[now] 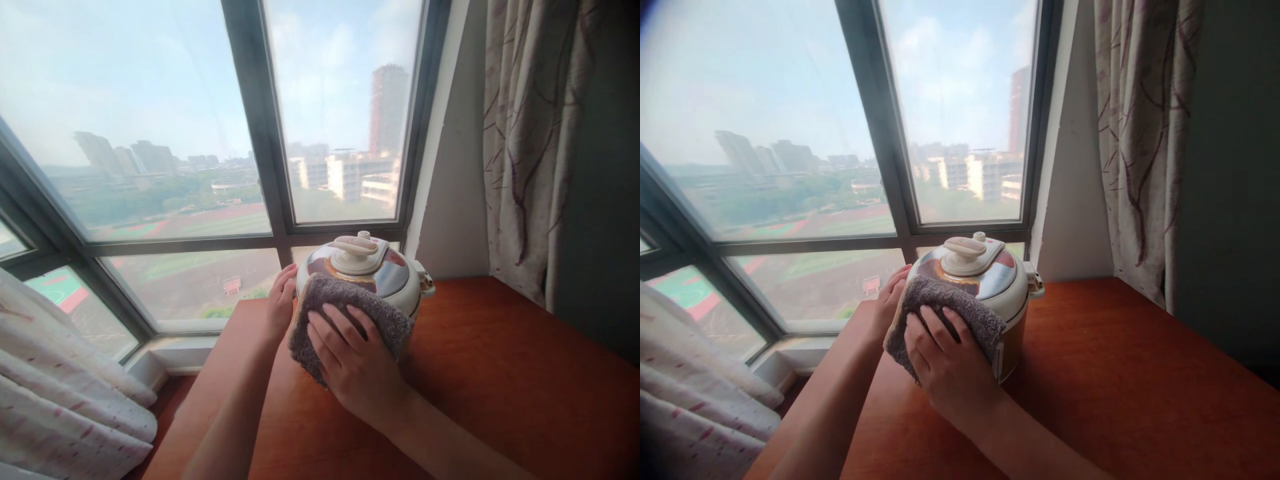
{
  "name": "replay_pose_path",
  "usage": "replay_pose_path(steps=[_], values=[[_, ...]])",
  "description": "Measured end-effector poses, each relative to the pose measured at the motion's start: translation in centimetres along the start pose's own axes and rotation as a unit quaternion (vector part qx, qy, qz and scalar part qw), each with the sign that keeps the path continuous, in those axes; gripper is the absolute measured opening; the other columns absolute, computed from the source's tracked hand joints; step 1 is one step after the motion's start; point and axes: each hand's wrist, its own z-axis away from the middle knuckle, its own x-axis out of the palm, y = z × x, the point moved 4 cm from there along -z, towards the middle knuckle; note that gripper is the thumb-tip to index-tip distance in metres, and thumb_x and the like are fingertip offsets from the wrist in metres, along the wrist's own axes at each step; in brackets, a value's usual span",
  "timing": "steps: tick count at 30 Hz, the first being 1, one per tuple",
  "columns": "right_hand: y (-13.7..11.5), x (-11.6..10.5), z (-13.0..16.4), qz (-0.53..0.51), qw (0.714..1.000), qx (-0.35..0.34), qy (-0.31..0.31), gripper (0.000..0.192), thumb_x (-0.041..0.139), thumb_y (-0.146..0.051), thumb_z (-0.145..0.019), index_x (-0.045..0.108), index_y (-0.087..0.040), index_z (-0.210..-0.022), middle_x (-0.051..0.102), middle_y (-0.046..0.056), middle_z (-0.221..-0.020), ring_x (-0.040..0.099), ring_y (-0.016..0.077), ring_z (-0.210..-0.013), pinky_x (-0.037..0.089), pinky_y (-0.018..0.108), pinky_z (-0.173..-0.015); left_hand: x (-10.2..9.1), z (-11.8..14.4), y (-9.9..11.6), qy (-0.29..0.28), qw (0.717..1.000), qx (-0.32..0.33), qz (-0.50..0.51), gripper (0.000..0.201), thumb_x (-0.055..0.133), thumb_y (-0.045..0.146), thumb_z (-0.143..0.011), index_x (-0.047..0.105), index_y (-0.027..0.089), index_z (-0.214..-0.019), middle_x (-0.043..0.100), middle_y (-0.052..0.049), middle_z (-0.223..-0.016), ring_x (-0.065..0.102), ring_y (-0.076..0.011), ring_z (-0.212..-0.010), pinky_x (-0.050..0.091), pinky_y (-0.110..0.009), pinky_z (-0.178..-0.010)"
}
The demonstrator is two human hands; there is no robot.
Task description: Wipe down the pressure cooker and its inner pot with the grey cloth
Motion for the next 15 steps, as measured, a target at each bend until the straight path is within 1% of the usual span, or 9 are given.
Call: replay_pose_path(steps=[2,4,6,7,9,11,12,13,15], values=[[-1.1,0.8,2.8,0.013,0.998,-0.058,0.004,0.036,0.044,-0.021,-0.104,0.066,-0.016,-0.132,0.057,0.002,-0.15,0.045,0.019,-0.139,0.037,0.034,-0.115,0.1,0.2,0.4,-0.009,1.0,0.002,-0.003,0.035,0.049,0.034,-0.091,0.076,0.02,-0.108,0.064,-0.011,-0.139,0.052,-0.0283,-0.137,0.034,-0.044,-0.12],[-1.7,1.5,5.4,0.016,0.996,-0.089,-0.004,0.036,0.043,-0.019,-0.104,0.068,-0.018,-0.13,0.057,-0.002,-0.15,0.046,0.0146,-0.138,0.04,0.027,-0.112,0.0,0.4,0.6,-0.01,1.0,-0.008,-0.001,0.036,0.048,0.035,-0.092,0.076,0.021,-0.11,0.062,-0.01,-0.142,0.051,-0.029,-0.138,0.035,-0.045,-0.119],[-1.7,1.6,7.2,0.005,0.997,-0.079,0.004,0.036,0.043,-0.021,-0.105,0.068,-0.023,-0.13,0.056,-0.005,-0.151,0.046,0.0121,-0.138,0.038,0.024,-0.113,0.0,0.5,0.6,-0.007,1.0,-0.017,0.001,0.036,0.048,0.035,-0.092,0.076,0.022,-0.111,0.061,-0.009,-0.144,0.049,-0.0293,-0.139,0.035,-0.045,-0.119],[-1.5,1.5,7.6,-0.005,0.998,-0.062,0.014,0.035,0.043,-0.022,-0.106,0.068,-0.025,-0.13,0.055,-0.007,-0.152,0.046,0.0121,-0.138,0.035,0.026,-0.117,0.0,0.6,0.6,-0.008,1.0,-0.018,0.001,0.037,0.048,0.035,-0.093,0.076,0.023,-0.112,0.06,-0.008,-0.144,0.049,-0.0292,-0.14,0.035,-0.044,-0.119],[-1.0,1.0,7.5,-0.023,0.999,-0.016,0.032,0.033,0.045,-0.023,-0.106,0.069,-0.028,-0.129,0.054,-0.008,-0.153,0.047,0.0144,-0.137,0.025,0.034,-0.125,0.1,0.6,0.6,-0.01,1.0,-0.017,0.002,0.037,0.047,0.035,-0.093,0.076,0.023,-0.111,0.061,-0.008,-0.144,0.048,-0.0284,-0.14,0.034,-0.044,-0.12],[-0.8,0.8,6.2,-0.032,0.999,0.019,0.032,0.033,0.049,-0.022,-0.105,0.067,-0.027,-0.131,0.055,-0.006,-0.152,0.047,0.0177,-0.137,0.015,0.044,-0.129,0.2,0.5,0.5,-0.011,1.0,-0.012,0.007,0.037,0.047,0.034,-0.092,0.076,0.022,-0.112,0.062,-0.009,-0.143,0.049,-0.0279,-0.139,0.035,-0.043,-0.119],[-0.9,0.8,5.4,-0.031,0.999,0.026,0.028,0.033,0.049,-0.022,-0.104,0.066,-0.026,-0.132,0.056,-0.005,-0.152,0.047,0.0189,-0.137,0.013,0.047,-0.129,0.3,0.5,0.4,-0.01,1.0,-0.008,0.01,0.038,0.047,0.033,-0.092,0.076,0.021,-0.113,0.062,-0.009,-0.142,0.05,-0.028,-0.139,0.036,-0.043,-0.119],[-1.2,0.9,4.6,-0.027,0.999,0.025,0.023,0.033,0.049,-0.022,-0.104,0.066,-0.024,-0.133,0.057,-0.003,-0.151,0.047,0.0195,-0.137,0.014,0.048,-0.129,0.3,0.4,0.4,-0.007,1.0,-0.005,0.012,0.038,0.047,0.033,-0.092,0.076,0.021,-0.113,0.062,-0.01,-0.142,0.05,-0.0281,-0.138,0.036,-0.044,-0.118],[-2.0,1.4,3.2,-0.016,1.0,0.006,0.019,0.034,0.047,-0.023,-0.105,0.066,-0.02,-0.132,0.059,0.001,-0.148,0.048,0.02,-0.136,0.023,0.045,-0.126,0.3,0.3,0.3,-0.004,1.0,-0.004,0.011,0.038,0.047,0.033,-0.091,0.076,0.019,-0.112,0.06,-0.011,-0.144,0.051,-0.0287,-0.137,0.036,-0.044,-0.118]])
